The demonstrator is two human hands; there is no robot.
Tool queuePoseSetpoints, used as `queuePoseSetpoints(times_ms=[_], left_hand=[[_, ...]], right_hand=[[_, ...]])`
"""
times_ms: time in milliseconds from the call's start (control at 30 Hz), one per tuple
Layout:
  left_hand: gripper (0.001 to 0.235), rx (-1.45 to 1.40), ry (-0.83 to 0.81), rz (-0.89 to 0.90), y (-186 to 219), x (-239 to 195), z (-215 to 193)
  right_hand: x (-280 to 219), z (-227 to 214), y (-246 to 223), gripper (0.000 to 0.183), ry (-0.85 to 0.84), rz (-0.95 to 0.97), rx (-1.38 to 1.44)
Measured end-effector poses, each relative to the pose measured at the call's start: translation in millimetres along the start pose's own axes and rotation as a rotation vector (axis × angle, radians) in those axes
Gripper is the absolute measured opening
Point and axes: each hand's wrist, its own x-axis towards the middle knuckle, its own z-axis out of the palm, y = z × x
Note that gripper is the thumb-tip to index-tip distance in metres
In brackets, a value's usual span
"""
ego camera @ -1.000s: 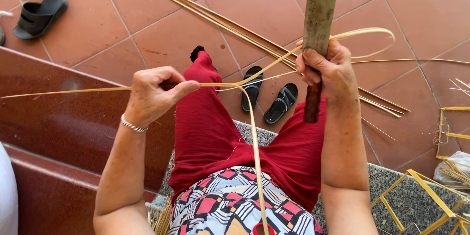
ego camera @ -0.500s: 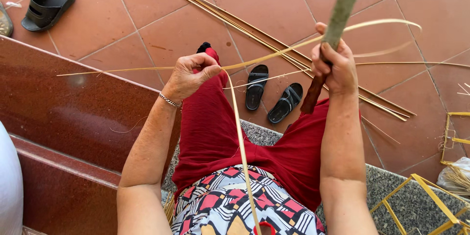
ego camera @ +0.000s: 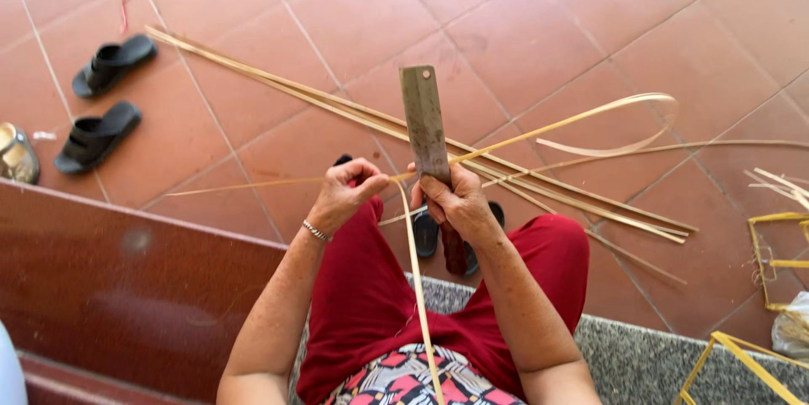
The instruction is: The person sits on a tiled floor and uses a large knife to split long bamboo strips into thinner strands. They hold the bamboo with one hand and draw the knife along its length to peel off thin layers, repeating the process on multiple strips.
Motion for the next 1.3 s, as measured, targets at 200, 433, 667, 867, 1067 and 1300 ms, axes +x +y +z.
queuePoseSetpoints(times_ms=[200,433,667,867,1067,1300], left_hand=[[0.013,-0.220,-0.245,0.072,-15,10,-5],[0.018,-0.293,-0.291,0.016,-39,21,9],[0.019,-0.175,-0.243,-0.039,-63,32,5],[0.019,-0.119,-0.210,-0.046,-73,40,0],[0.018,-0.017,-0.172,-0.122,-74,40,-7],[0.014,0.115,-0.103,-0.186,-59,39,-6]], right_hand=[[18,-39,7,0.026,-0.119,0.124,0.252],[45,-84,42,0.023,0.007,0.199,0.197],[57,-114,57,0.021,0.100,0.210,0.112],[63,-127,62,0.020,0.126,0.226,0.124],[68,-147,76,0.019,0.170,0.207,0.097],[66,-159,78,0.016,0.216,0.187,0.055]])
